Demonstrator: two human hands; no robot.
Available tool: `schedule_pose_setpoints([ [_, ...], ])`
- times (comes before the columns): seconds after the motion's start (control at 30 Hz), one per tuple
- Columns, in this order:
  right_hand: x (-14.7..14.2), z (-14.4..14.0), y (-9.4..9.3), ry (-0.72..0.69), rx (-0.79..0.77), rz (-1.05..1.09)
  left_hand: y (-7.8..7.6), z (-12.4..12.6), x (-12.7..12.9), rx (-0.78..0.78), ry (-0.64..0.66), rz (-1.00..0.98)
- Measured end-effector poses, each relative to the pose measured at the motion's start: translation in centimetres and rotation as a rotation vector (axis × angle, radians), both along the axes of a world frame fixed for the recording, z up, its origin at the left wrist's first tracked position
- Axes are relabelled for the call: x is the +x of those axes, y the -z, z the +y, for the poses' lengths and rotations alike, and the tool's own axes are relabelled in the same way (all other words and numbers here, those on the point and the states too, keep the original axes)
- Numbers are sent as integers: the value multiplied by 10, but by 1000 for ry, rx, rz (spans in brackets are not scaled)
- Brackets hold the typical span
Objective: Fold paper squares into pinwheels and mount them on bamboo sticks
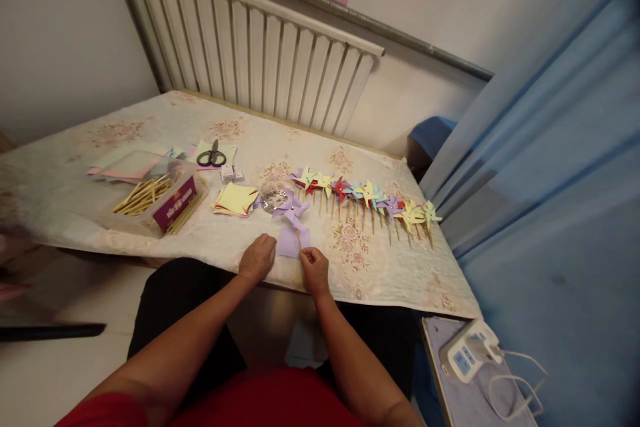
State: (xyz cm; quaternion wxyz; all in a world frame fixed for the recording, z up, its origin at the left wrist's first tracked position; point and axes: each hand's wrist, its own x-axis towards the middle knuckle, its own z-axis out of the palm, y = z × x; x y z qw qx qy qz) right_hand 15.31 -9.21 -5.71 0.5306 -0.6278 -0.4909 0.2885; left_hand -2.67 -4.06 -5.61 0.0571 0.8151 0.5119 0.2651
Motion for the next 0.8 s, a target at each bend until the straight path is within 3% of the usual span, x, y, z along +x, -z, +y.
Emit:
schedule_pose_setpoints([
  [0.2,0,0,-2,3,5,4,-7,8,2,-139,-75,-244],
  [0.57,1,1,-4,2,-4,41,-48,4,28,-606,-226,-920],
  [0.67,1,0,-5,-1,-5,68,-58,9,27,-624,-255,-1046],
  [0.8,0,-1,-7,-13,-7,71,-63,20,20,-550,-321,-1039],
])
